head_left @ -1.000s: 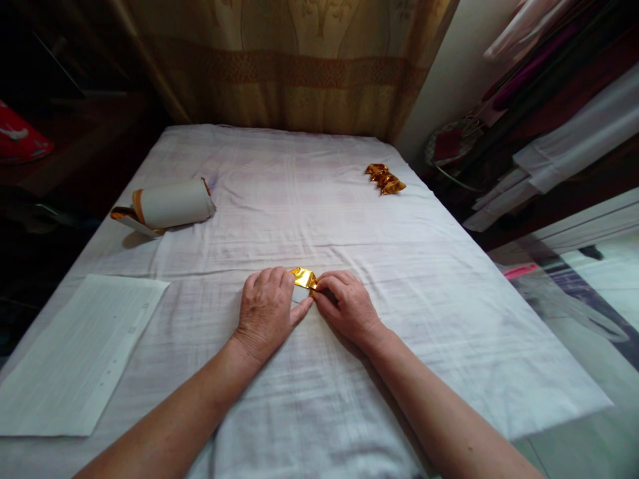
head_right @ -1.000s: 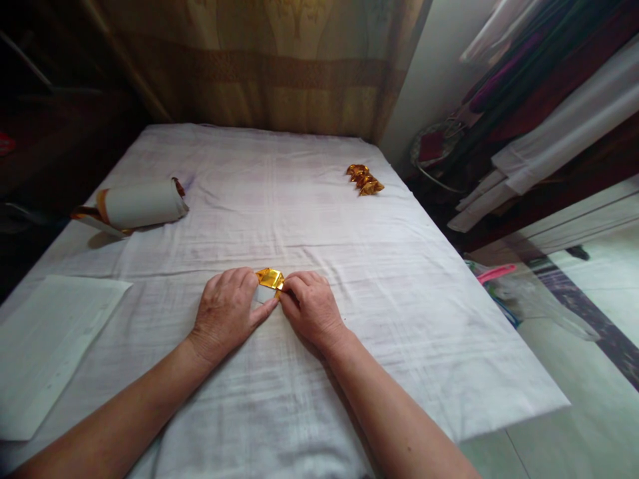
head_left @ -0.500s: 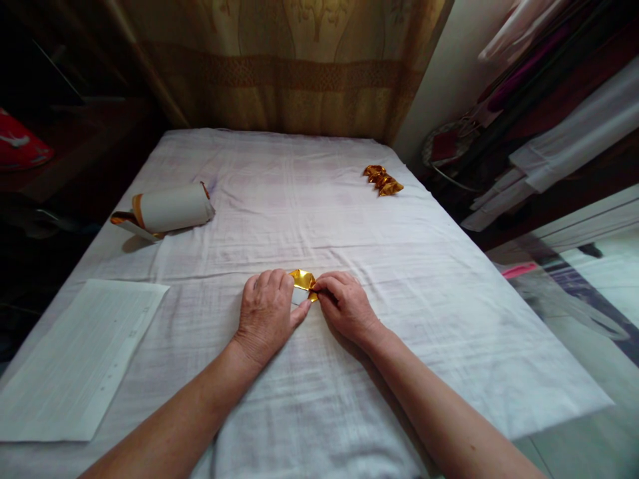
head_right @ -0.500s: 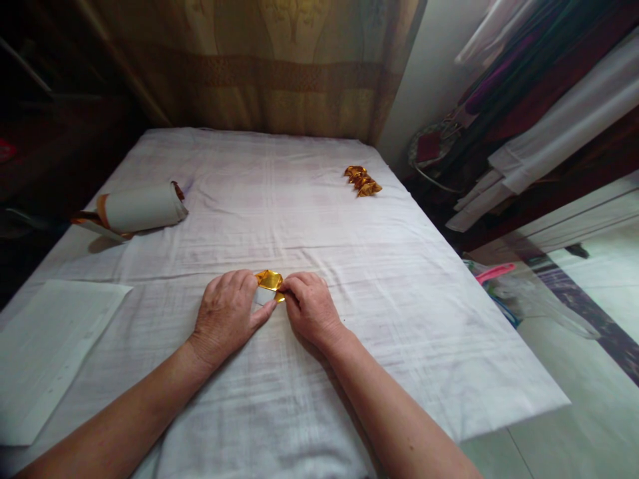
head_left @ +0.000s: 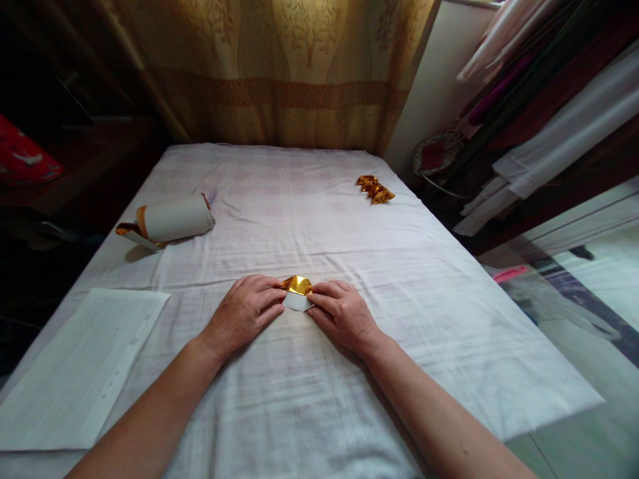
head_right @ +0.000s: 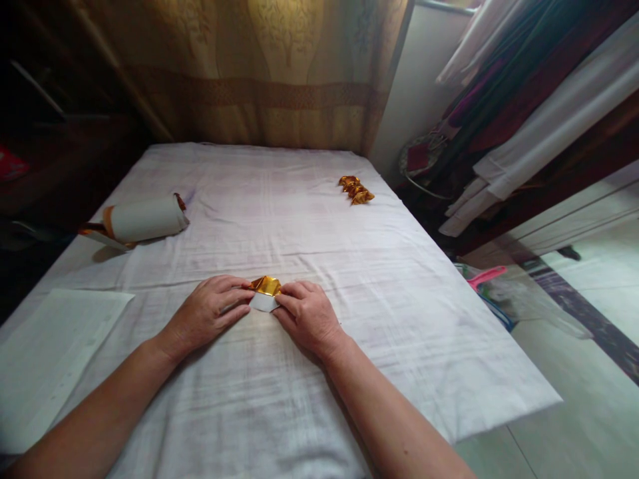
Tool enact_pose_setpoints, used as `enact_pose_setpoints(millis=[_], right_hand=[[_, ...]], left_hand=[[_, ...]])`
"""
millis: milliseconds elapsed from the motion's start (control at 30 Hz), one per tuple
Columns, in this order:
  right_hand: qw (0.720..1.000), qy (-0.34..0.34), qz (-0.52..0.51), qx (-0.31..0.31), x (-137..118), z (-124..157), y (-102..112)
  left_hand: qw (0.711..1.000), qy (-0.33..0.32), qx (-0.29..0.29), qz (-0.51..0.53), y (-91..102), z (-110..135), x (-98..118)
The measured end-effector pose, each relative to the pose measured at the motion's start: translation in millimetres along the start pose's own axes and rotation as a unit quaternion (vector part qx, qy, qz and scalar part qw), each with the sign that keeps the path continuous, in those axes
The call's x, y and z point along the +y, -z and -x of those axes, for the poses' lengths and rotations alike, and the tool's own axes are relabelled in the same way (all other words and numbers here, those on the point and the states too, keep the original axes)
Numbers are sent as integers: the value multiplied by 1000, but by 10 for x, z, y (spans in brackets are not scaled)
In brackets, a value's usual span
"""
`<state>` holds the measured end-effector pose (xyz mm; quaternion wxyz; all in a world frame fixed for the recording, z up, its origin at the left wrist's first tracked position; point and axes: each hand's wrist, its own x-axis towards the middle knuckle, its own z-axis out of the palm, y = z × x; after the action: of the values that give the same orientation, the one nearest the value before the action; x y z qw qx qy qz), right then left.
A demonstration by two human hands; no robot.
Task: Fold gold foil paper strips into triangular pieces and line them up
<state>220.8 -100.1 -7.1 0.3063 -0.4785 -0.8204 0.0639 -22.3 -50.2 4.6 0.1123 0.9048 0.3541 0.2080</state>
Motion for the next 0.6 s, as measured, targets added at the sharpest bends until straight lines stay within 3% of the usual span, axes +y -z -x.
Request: enact_pose_setpoints(millis=[167, 333, 600], right_hand=[[1000, -14, -8, 25, 26, -12, -48], [998, -55, -2, 12, 11, -32, -53], [1000, -15, -13, 7, 3, -19, -21]], left_hand=[[1000, -8, 14, 5, -28, -18, -12], [1000, -17, 23, -1, -43, -10, -14], [999, -24, 31, -23, -28, -34, 36]])
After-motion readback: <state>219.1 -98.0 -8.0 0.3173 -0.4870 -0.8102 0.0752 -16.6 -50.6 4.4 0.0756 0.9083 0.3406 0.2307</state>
